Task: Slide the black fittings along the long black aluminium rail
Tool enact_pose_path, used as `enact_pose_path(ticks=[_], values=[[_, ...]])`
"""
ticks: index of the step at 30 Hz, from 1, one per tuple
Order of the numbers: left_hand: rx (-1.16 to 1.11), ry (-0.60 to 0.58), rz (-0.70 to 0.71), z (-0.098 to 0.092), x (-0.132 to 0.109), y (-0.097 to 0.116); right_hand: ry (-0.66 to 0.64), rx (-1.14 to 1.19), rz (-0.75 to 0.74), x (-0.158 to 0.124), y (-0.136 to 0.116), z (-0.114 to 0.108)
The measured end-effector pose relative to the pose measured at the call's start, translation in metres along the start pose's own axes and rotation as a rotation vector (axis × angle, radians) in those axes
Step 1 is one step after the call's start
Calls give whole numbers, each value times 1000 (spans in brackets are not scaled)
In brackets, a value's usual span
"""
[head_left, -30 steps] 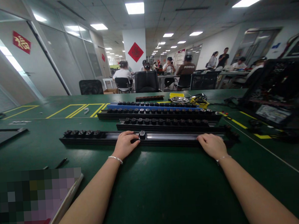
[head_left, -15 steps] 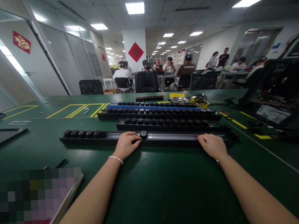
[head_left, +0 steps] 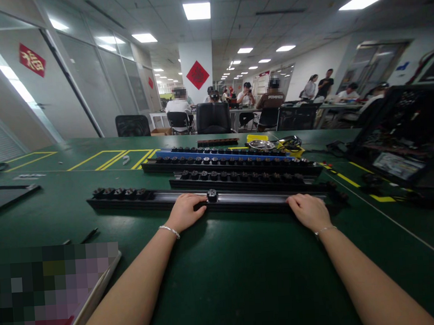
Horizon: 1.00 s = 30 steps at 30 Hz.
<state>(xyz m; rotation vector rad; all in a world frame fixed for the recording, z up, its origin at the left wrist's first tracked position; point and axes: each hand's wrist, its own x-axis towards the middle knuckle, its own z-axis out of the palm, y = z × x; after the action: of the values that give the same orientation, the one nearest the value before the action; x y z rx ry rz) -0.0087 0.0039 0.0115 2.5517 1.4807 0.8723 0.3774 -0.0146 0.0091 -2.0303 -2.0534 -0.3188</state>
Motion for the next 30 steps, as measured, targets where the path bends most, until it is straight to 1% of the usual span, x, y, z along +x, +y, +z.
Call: enact_pose_path(ticks=[4, 6, 9, 12, 15, 21, 25, 30], values=[[15, 3, -16, 0, -1, 0, -12, 15, 8, 0, 1, 0], [17, 3, -29, 0, -1, 1, 3, 36, 0, 0, 2, 0], [15, -6, -42, 0, -1, 1, 74, 49, -26, 0, 0, -1], [18, -20, -38, -1, -1, 2, 144, 50, -72, 1, -10, -3], [23, -38, -27, -1, -1, 3, 182, 120, -141, 2, -32, -4], [38, -87, -23, -2, -2, 4, 238, 342, -250, 4, -87, 3], [51, -107, -21, -2, -2, 4, 211, 445, -208, 8, -120, 5], [61, -137, 2, -2, -2, 3, 119, 514, -93, 18, -155, 1]])
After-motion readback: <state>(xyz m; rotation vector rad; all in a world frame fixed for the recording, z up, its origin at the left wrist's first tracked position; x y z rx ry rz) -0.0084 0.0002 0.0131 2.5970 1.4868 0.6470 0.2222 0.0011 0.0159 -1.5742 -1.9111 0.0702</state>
